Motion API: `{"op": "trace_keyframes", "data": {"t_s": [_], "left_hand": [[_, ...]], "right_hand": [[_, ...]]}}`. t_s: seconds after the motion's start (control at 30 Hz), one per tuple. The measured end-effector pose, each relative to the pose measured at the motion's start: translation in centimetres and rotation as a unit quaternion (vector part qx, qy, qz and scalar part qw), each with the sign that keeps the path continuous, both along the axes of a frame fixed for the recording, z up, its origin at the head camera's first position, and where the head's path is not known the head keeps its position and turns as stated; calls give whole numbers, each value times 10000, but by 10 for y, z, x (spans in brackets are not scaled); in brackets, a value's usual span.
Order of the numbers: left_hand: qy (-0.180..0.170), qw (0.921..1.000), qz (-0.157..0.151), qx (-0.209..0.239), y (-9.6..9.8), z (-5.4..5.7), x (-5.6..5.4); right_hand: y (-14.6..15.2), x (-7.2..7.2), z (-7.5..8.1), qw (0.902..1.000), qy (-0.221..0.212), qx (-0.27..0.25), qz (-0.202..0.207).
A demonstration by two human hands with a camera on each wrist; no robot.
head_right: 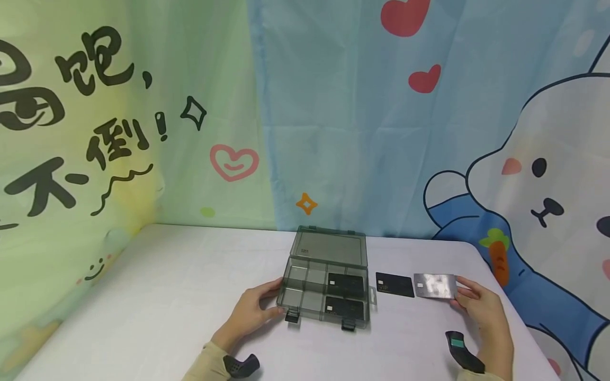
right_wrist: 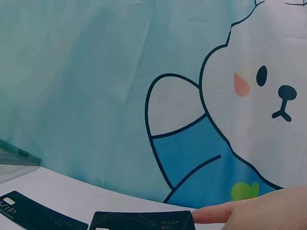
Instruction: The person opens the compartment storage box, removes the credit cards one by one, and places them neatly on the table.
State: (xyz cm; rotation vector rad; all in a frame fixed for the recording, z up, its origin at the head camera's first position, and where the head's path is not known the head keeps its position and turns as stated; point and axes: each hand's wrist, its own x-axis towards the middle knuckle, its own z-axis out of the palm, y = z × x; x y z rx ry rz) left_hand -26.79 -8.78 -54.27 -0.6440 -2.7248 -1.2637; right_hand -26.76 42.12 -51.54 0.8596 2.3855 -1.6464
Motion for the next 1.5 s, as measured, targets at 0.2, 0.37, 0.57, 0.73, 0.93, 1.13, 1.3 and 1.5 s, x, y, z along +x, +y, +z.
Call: {"op": "trace_keyframes", "data": {"t_s": [0.2, 0.37, 0.57, 0.73, 0.93, 1.13, 1.3, 1.5], "left_hand": [[12, 10000, -1, -31, 1, 0, 0], [24, 10000, 9, -28, 0, 1, 0], [25, 10000, -22, 9, 0, 0, 0], [53, 10000, -36, 9, -1, -1, 0], [112, 9999, -41, 8, -1, -2, -1], [72, 10000, -25, 20, -1, -2, -1], [67, 10000, -25, 5, -1, -1, -1], [42, 10000, -45, 33, 0, 0, 0]], "right_hand": [[-3, -4, -5, 9996, 57, 253, -94], [-6, -5, -9, 9988, 115, 477, -86], [-5, -6, -12, 9984, 49, 557, -94], [-3, -6, -15, 9973, 41, 731, 9], [-5, -5, -13, 9944, -208, 1027, 157], [-10, -5, -10, 9933, -334, 1109, 62], [-13, -5, -8, 9919, -241, 1248, 28], [-12, -1, -8, 9882, -116, 1525, 60]]}}
